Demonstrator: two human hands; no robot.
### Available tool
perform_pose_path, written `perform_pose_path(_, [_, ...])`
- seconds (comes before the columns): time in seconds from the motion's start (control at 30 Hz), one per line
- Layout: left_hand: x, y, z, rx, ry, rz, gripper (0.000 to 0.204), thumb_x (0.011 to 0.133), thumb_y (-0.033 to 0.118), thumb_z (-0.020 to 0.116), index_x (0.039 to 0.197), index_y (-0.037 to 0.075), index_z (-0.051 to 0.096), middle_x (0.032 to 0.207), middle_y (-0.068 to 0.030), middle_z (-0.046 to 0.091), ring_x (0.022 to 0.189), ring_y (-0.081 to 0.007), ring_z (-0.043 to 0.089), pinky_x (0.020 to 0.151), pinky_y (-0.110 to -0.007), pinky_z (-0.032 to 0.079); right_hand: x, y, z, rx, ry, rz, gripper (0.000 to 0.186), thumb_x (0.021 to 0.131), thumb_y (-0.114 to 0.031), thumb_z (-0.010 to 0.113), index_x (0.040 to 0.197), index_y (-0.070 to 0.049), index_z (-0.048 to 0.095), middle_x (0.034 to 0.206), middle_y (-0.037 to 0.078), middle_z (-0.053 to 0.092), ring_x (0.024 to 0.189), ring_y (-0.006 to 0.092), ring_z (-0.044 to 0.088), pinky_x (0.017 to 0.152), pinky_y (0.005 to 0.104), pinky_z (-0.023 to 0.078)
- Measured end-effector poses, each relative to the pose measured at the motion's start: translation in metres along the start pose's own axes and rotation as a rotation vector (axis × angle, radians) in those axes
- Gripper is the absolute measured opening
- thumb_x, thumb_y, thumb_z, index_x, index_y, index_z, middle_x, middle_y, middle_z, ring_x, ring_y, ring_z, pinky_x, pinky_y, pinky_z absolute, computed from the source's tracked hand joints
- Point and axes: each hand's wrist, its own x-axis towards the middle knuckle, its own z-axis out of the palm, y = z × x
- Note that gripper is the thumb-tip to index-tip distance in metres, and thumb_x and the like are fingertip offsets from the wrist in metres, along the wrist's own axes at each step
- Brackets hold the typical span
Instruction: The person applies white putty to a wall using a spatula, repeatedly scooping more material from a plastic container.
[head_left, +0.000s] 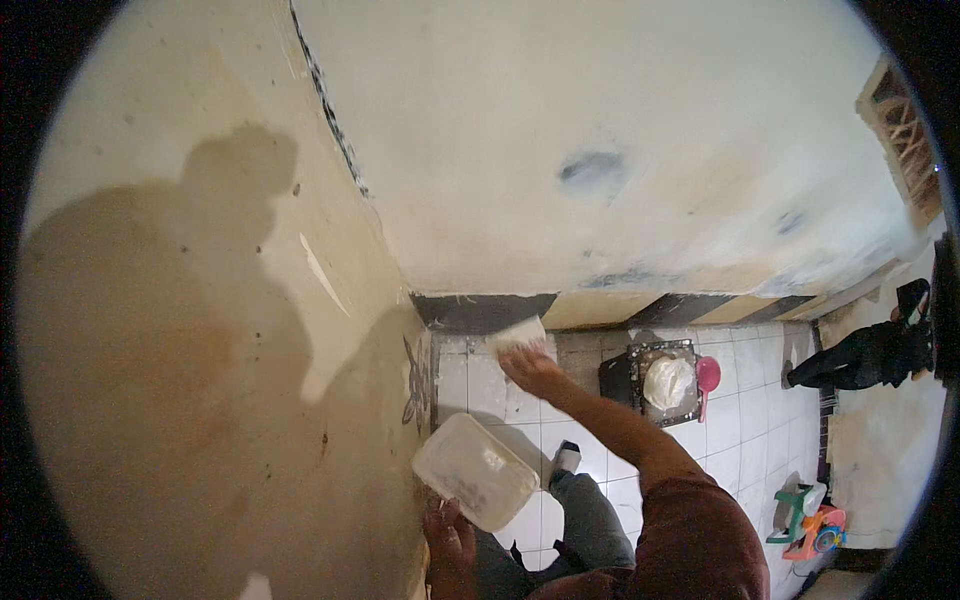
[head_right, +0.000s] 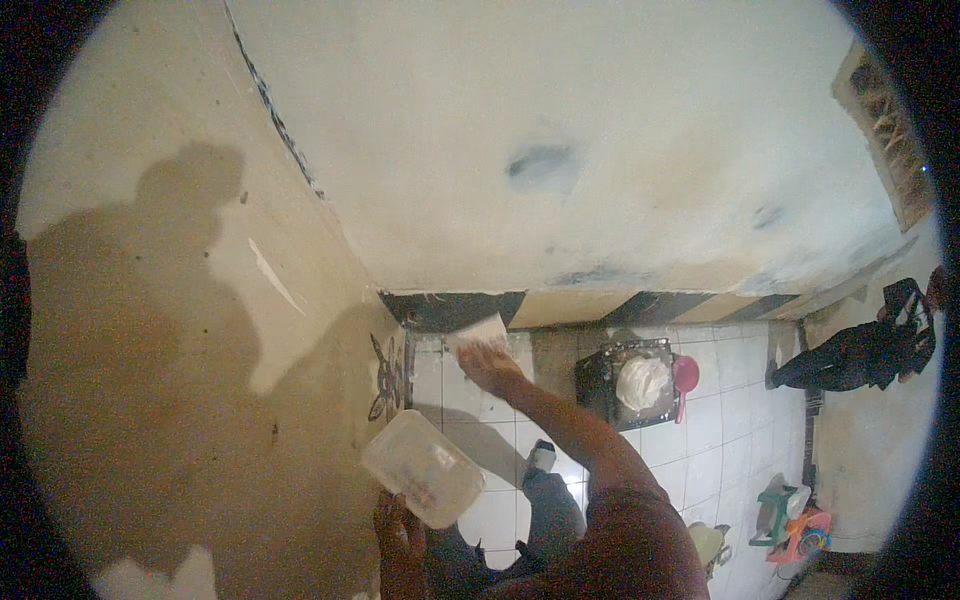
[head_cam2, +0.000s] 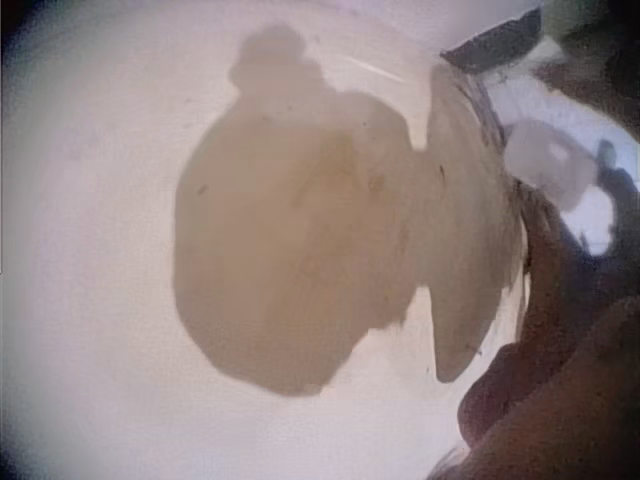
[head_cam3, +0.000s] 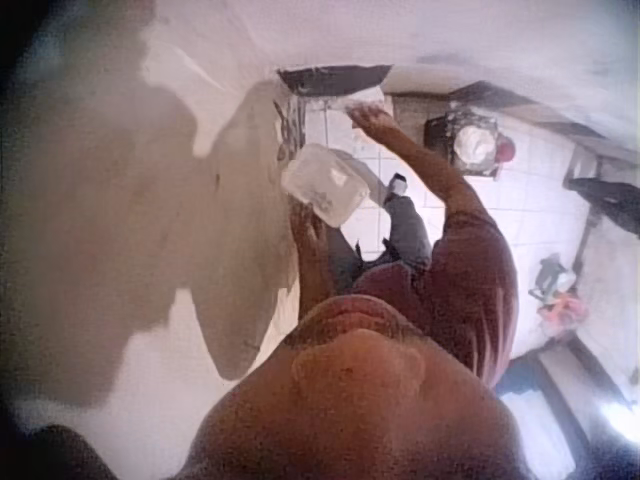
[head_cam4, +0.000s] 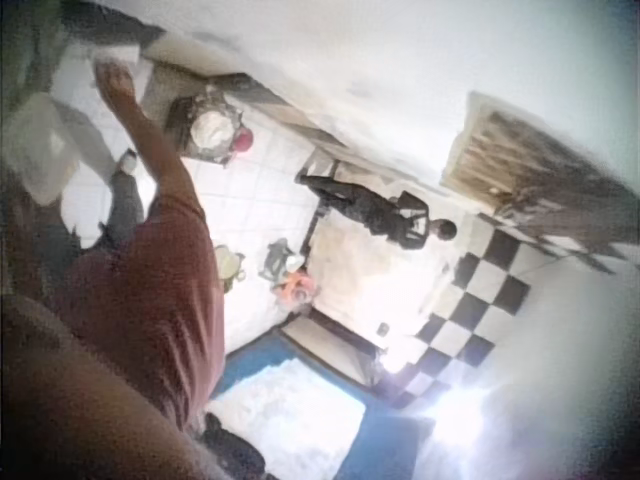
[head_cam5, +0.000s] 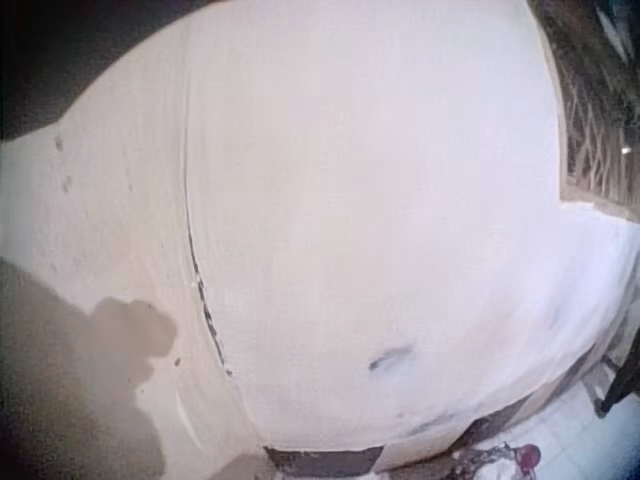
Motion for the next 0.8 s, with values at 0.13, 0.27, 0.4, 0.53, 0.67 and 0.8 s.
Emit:
perform_pose_path(0.13, [0.019,0.021,0.023,0.241,-0.044,0.104,0.035,0.089,0.005,0.051,0.123,-0.002,0.047,0.116,-0.0227,0.054,0.101,-0.0369,0.058,0.081,-0.042,0.050,-0.020,0.021,-0.168,0.446,-0.195,0.907,0.033,0.077,-0.004,0.060,0.110,-0.003,0.056,0.105,0.019,0.062,0.097,0.0328,0.061,0.085,0.0518,0.048])
perform_pose_path(0.27, [0.050,0.043,0.058,-0.152,-0.174,-0.108,0.037,0.086,0.005,0.059,0.122,0.002,0.050,0.109,-0.0121,0.059,0.086,-0.0205,0.061,0.065,-0.028,0.050,-0.019,0.049,-0.293,1.151,0.414,1.131,0.024,0.082,-0.001,0.056,0.107,-0.001,0.057,0.095,0.013,0.062,0.083,0.0240,0.062,0.067,0.0399,0.051])
perform_pose_path(0.4, [0.072,0.090,0.106,-0.709,-0.256,-0.317,0.039,0.081,0.004,0.065,0.118,0.002,0.053,0.106,-0.0107,0.060,0.079,-0.0161,0.059,0.063,-0.027,0.048,-0.019,0.048,-0.365,1.767,0.712,1.154,0.016,0.087,-0.002,0.055,0.102,0.002,0.058,0.091,0.009,0.062,0.073,0.0169,0.062,0.057,0.0278,0.050])
perform_pose_path(0.53, [0.096,0.124,0.115,0.521,-0.423,0.835,0.039,0.080,0.006,0.068,0.116,0.001,0.055,0.103,-0.0077,0.061,0.082,-0.0154,0.059,0.066,-0.028,0.048,-0.019,0.039,-0.386,1.746,0.797,1.167,0.020,0.086,-0.002,0.054,0.106,0.001,0.056,0.091,0.010,0.063,0.069,0.0188,0.061,0.053,0.0299,0.048])
perform_pose_path(0.67, [0.086,0.149,0.143,-0.375,-0.375,-0.143,0.038,0.078,0.007,0.070,0.114,0.004,0.057,0.100,-0.0045,0.062,0.088,-0.0144,0.059,0.073,-0.029,0.047,-0.027,0.034,-0.398,1.613,0.728,1.114,0.018,0.089,-0.009,0.058,0.102,0.004,0.060,0.086,0.007,0.065,0.070,0.0144,0.061,0.061,0.0290,0.049])
perform_pose_path(0.8, [0.092,0.153,0.157,-0.448,-0.367,-0.363,0.035,0.078,0.006,0.071,0.111,0.005,0.057,0.102,-0.0036,0.062,0.089,-0.0135,0.060,0.073,-0.028,0.047,-0.017,0.026,-0.400,0.896,0.344,1.056,0.027,0.088,-0.021,0.059,0.098,0.004,0.061,0.075,0.014,0.065,0.069,0.0209,0.063,0.064,0.0351,0.047])
